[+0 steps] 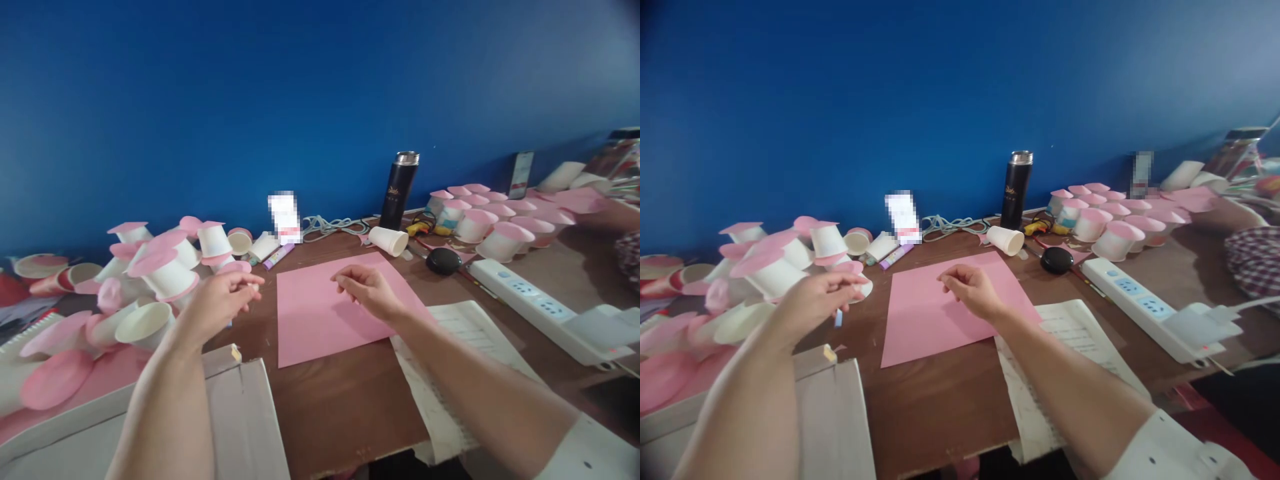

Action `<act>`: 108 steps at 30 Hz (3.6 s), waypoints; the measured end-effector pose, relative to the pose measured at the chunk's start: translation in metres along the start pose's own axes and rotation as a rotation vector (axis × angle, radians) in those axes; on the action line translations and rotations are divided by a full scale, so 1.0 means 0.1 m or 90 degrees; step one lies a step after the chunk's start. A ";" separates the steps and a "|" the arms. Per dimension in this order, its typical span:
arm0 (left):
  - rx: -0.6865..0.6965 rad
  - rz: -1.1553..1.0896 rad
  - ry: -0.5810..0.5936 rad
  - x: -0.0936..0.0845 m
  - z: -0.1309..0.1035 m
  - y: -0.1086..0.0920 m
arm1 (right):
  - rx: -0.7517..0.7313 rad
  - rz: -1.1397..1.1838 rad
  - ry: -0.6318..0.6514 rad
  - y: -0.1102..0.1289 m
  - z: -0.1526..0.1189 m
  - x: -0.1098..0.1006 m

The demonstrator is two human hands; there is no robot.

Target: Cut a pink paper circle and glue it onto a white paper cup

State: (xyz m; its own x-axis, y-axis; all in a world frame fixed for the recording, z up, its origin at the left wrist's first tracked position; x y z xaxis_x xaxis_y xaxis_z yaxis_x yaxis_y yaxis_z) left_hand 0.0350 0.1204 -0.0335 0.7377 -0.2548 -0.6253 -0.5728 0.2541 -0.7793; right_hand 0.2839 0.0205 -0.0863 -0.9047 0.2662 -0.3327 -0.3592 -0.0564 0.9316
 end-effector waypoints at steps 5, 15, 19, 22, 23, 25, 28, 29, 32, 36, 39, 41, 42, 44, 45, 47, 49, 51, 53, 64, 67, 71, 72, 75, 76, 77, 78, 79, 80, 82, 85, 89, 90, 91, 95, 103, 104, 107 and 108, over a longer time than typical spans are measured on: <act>-0.051 0.094 0.235 0.40 -0.07 0.13 | -0.134 -0.256 0.103 0.17 -0.10 0.18; 0.013 0.266 0.129 0.65 0.08 0.25 | -0.002 -0.689 0.237 -0.16 -0.20 0.36; 0.004 0.268 0.133 0.65 0.06 0.24 | -0.005 -0.703 0.204 -0.16 -0.19 0.37; -0.007 0.261 0.140 0.66 0.05 0.23 | 0.054 -0.736 0.127 -0.12 -0.16 0.25; -0.008 0.261 0.143 0.66 0.05 0.23 | 0.080 -0.750 0.113 -0.11 -0.17 0.21; -0.006 0.266 0.146 0.66 0.05 0.22 | 0.109 -0.775 0.115 -0.08 -0.20 0.19; -0.003 0.281 0.148 0.66 0.05 0.23 | 0.103 -0.798 0.132 -0.01 -0.26 0.22; 0.002 0.287 0.144 0.66 0.06 0.23 | 0.096 -0.800 0.129 0.00 -0.27 0.22; 0.079 0.282 0.118 0.69 0.05 0.09 | 0.045 -0.776 0.108 0.03 -0.27 0.24; 0.290 0.202 0.216 0.95 -0.18 -0.28 | -0.033 -0.727 0.093 0.06 -0.24 0.21; 0.347 0.178 0.316 1.20 -0.42 -0.42 | -0.043 -0.712 0.027 0.12 -0.18 0.01; 0.360 0.195 0.344 1.34 -0.55 -0.45 | -0.022 -0.724 -0.060 0.17 -0.14 -0.25; 0.364 0.203 0.353 1.39 -0.59 -0.46 | 0.000 -0.726 -0.118 0.19 -0.13 -0.41; 0.379 0.212 0.353 1.46 -0.65 -0.49 | 0.057 -0.714 -0.172 0.15 -0.09 -0.68; 0.385 0.216 0.349 1.48 -0.67 -0.50 | 0.104 -0.708 -0.172 0.09 -0.08 -0.80; 0.392 0.223 0.337 1.48 -0.67 -0.52 | 0.190 -0.701 -0.127 -0.06 -0.05 -0.92; 0.394 0.235 0.326 1.47 -0.67 -0.53 | 0.239 -0.700 -0.079 -0.18 -0.03 -0.96; 0.393 0.246 0.316 1.45 -0.66 -0.53 | 0.250 -0.691 -0.067 -0.24 -0.02 -0.97; 0.385 0.248 0.308 1.44 -0.65 -0.53 | 0.234 -0.650 -0.095 -0.24 -0.01 -1.00; 0.353 0.237 0.182 1.47 -0.55 -0.58 | 0.156 0.275 -0.213 -0.17 0.03 -0.95; 0.286 0.239 0.087 1.33 -0.46 -0.56 | 0.168 0.159 -0.188 -0.18 0.03 -0.90; 0.242 0.262 -0.040 1.13 -0.41 -0.51 | 0.107 -0.317 -0.229 -0.19 0.05 -0.93; 0.238 0.267 -0.064 1.10 -0.41 -0.50 | 0.087 -0.407 -0.232 -0.20 0.06 -0.90; 0.233 0.282 -0.114 1.07 -0.40 -0.47 | 0.098 -0.514 -0.225 -0.31 0.09 -0.84; 0.233 0.287 -0.124 1.07 -0.40 -0.47 | 0.112 -0.533 -0.222 -0.34 0.10 -0.82; 0.231 0.292 -0.132 1.07 -0.40 -0.46 | 0.125 -0.556 -0.211 -0.36 0.10 -0.80; 0.229 0.296 -0.138 1.07 -0.39 -0.46 | 0.134 -0.587 -0.194 -0.36 0.11 -0.78; 0.229 0.298 -0.142 1.06 -0.39 -0.46 | 0.139 -0.626 -0.171 -0.36 0.11 -0.75; 0.230 0.298 -0.144 1.06 -0.39 -0.46 | 0.140 -0.668 -0.146 -0.34 0.11 -0.72; 0.234 0.295 -0.142 1.06 -0.40 -0.47 | 0.136 -0.740 -0.105 -0.30 0.11 -0.68; 0.234 0.290 -0.136 1.06 -0.41 -0.48 | 0.138 -0.779 -0.074 -0.26 0.09 -0.64; 0.223 0.292 -0.125 1.06 -0.40 -0.47 | 0.179 -0.703 -0.045 -0.31 0.06 -0.63; 0.219 0.291 -0.124 1.06 -0.40 -0.47 | 0.180 -0.644 -0.035 -0.33 0.05 -0.62; 0.215 0.289 -0.125 1.06 -0.39 -0.46 | 0.175 -0.564 -0.022 -0.35 0.05 -0.60; 0.203 0.265 -0.151 1.02 -0.37 -0.44 | 0.202 -0.157 -0.034 -0.43 0.07 -0.57; 0.237 0.107 -0.219 0.93 -0.36 -0.41 | 0.216 0.473 0.065 -0.21 0.02 -0.20; 0.239 0.089 -0.221 0.93 -0.36 -0.41 | 0.205 0.501 0.098 -0.14 -0.01 -0.12; 0.232 0.058 -0.227 0.92 -0.35 -0.39 | 0.191 0.482 0.161 -0.02 -0.11 0.09; 0.225 0.052 -0.231 0.91 -0.35 -0.38 | 0.185 0.462 0.174 0.00 -0.13 0.14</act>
State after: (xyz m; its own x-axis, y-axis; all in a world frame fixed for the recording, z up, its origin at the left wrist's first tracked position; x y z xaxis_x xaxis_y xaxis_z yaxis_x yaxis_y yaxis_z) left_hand 0.1117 0.0549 -0.0622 0.8077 0.1031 -0.5806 -0.5245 0.5756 -0.6274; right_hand 0.2680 0.0113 -0.0928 -0.9262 0.0145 0.3767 0.3750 0.1372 0.9168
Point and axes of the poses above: each hand's wrist, its own z-axis towards the middle knuckle, its own x-axis out of the palm, y = z × x, the point moved 7 cm from there along z, towards the middle knuckle, and after that the axes turned 9 degrees about -z, right-handed, at the moved point
